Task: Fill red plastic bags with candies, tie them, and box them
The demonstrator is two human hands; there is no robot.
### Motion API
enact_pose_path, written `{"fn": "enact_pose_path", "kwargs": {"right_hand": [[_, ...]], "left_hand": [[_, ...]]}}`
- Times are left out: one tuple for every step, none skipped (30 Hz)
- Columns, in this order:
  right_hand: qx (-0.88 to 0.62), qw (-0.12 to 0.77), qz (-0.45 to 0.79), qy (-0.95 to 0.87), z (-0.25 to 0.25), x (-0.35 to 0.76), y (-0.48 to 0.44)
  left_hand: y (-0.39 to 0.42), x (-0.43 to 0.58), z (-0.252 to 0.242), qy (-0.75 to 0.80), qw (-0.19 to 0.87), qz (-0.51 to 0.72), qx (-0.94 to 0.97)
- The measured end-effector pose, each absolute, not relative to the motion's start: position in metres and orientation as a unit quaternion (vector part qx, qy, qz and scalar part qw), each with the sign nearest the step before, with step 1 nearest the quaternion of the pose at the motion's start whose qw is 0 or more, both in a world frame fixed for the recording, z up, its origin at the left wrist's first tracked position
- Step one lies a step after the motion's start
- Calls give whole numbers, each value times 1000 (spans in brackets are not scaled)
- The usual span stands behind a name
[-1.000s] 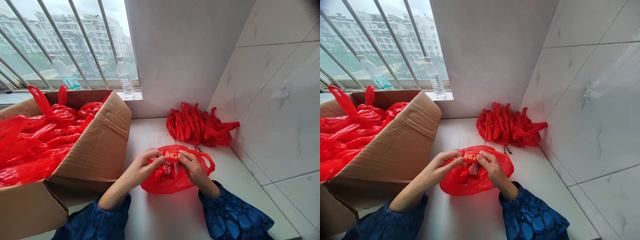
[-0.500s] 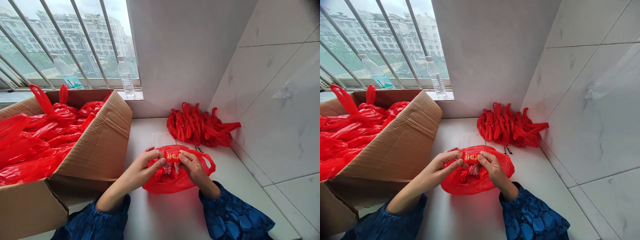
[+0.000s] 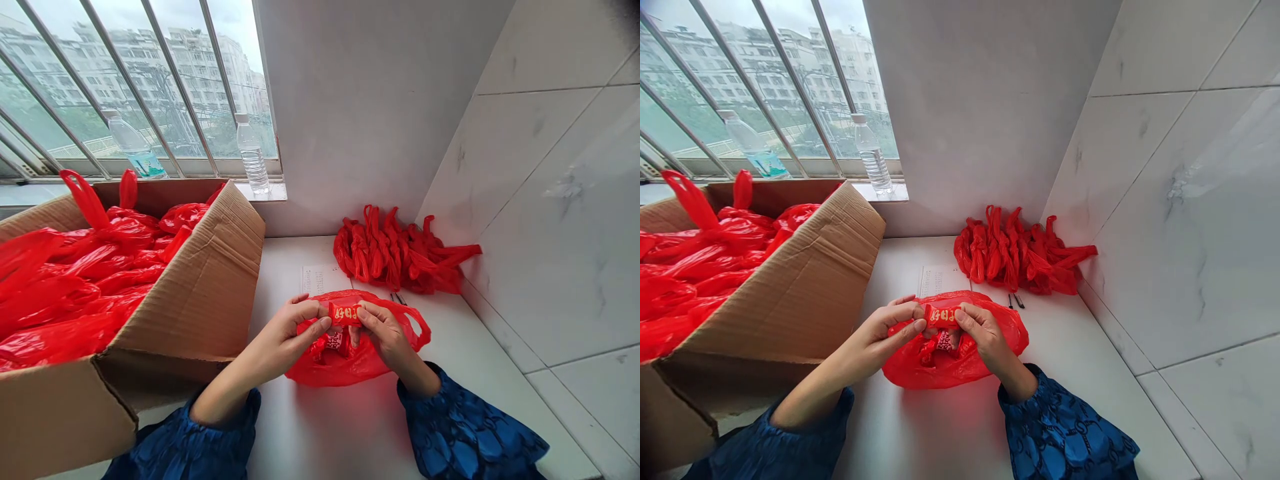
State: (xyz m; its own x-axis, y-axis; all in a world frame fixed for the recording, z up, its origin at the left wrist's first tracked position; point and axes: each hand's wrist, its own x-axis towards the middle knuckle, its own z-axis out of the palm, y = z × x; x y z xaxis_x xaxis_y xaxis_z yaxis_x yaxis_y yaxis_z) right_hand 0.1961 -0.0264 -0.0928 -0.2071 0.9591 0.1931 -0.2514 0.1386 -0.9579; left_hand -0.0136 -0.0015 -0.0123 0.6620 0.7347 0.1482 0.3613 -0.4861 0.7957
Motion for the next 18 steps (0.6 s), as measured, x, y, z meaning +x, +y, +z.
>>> {"fn": "enact_pose_path", "kwargs": {"right_hand": [[-332,536,559,-539,-92,197,-26],[-340,533,542,-554,-91,197,-26],[-355,525,517,-575,-89,199,-26],[-373,514,488,-599,-88,201,-26],[-391,500,460,-621,-87,203,-25],[-409,486,434,-639,-86,205,-24],[-423,473,416,-652,-86,207,-23],[-434,460,406,-660,-87,209,-22],[-441,447,402,-666,-89,211,-21],[-447,434,399,-672,-91,212,-19],[-456,414,395,-682,-93,213,-18],[-466,389,389,-693,-96,213,-17],[-478,363,380,-704,-100,214,-16],[-490,337,369,-714,-103,214,-16],[-500,314,357,-723,-106,215,-15],[-508,295,349,-730,-110,216,-15],[-512,283,345,-734,-114,217,-16],[-513,275,346,-736,-118,218,-16]], "left_hand": [[-1,-14,-13,331,381,242,829],[-1,-14,-13,331,376,241,832],[0,-14,-14,332,365,239,836],[1,-15,-14,336,348,238,842],[2,-15,-15,342,325,239,848],[3,-16,-16,352,299,243,853],[4,-16,-17,362,273,247,857],[5,-16,-18,371,249,252,858],[5,-17,-19,378,232,257,859],[6,-17,-19,383,221,259,859],[6,-16,-20,384,215,260,859],[6,-16,-21,383,212,260,860],[6,-16,-21,383,209,261,861],[6,-16,-22,382,207,261,862],[6,-15,-22,382,204,262,862],[6,-15,-22,383,201,262,862],[6,-15,-22,385,199,261,863],[6,-15,-23,385,197,259,864]]}}
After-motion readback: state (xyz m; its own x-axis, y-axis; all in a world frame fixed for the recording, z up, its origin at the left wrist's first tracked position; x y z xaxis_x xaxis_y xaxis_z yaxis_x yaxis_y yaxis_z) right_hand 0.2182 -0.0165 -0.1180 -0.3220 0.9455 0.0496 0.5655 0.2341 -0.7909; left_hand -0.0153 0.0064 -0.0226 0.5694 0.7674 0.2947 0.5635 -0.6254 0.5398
